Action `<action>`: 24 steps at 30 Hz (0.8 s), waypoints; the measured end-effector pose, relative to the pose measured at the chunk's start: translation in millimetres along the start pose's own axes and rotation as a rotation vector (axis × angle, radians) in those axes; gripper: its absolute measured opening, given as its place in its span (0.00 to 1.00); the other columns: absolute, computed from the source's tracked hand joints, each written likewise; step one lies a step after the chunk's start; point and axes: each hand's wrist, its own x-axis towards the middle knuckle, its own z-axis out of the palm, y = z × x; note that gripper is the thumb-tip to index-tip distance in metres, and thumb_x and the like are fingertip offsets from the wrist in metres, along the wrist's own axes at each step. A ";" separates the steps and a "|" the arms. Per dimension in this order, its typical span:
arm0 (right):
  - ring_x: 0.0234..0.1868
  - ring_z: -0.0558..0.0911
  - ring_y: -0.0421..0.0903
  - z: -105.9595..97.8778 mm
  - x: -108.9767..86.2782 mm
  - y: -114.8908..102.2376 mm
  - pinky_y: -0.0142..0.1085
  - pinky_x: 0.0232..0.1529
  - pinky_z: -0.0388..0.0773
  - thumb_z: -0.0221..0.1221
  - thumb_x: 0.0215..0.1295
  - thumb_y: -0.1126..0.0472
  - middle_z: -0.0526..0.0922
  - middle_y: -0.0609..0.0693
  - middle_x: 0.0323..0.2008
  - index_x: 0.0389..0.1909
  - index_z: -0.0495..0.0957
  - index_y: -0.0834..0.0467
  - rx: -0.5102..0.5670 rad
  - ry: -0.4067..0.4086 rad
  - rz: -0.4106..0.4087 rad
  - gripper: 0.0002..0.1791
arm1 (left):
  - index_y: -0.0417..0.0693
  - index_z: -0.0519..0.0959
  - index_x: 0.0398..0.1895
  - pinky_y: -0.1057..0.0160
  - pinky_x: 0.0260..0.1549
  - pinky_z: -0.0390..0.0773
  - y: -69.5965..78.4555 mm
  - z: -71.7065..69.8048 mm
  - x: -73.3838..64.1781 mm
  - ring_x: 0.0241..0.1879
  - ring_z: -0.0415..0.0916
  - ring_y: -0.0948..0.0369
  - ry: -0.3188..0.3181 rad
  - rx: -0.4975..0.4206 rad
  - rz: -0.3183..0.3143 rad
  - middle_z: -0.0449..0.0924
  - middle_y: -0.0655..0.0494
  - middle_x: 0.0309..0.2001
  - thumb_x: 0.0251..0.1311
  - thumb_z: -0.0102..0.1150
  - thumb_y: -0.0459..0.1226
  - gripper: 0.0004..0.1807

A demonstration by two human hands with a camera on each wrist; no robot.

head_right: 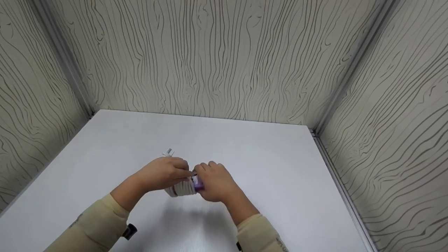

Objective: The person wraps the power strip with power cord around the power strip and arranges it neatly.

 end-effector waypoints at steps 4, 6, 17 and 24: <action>0.38 0.71 0.39 -7.7 -3.8 0.8 0.37 0.39 0.72 0.64 0.49 0.48 0.75 0.42 0.40 0.50 0.66 0.50 0.139 -0.051 -0.048 0.28 | 0.56 0.80 0.47 0.73 0.36 0.74 -8.6 3.5 -5.5 0.35 0.73 0.68 0.062 -0.160 0.009 0.76 0.61 0.34 0.57 0.58 0.34 0.15; 0.39 0.72 0.39 -10.7 -4.6 1.1 0.38 0.41 0.73 0.64 0.48 0.48 0.75 0.42 0.41 0.50 0.67 0.51 0.206 -0.082 -0.045 0.29 | 0.53 0.80 0.48 0.74 0.36 0.73 -13.2 7.1 -8.8 0.34 0.73 0.67 0.079 -0.303 -0.023 0.76 0.60 0.34 0.57 0.58 0.35 0.15; 0.40 0.73 0.35 -25.2 -2.9 -5.4 0.35 0.44 0.72 0.66 0.48 0.46 0.76 0.38 0.42 0.51 0.70 0.49 0.475 -0.137 -0.079 0.29 | 0.45 0.82 0.43 0.70 0.31 0.75 -28.8 25.0 -15.6 0.30 0.74 0.69 0.151 -0.966 -0.165 0.80 0.57 0.31 0.56 0.60 0.38 0.13; 0.42 0.74 0.36 -36.9 0.1 -13.6 0.36 0.46 0.72 0.66 0.48 0.45 0.77 0.39 0.44 0.53 0.70 0.51 0.601 -0.055 -0.153 0.31 | 0.36 0.82 0.39 0.61 0.32 0.77 -28.3 43.5 -19.6 0.31 0.77 0.61 0.239 -1.275 -0.282 0.82 0.45 0.33 0.54 0.61 0.33 0.11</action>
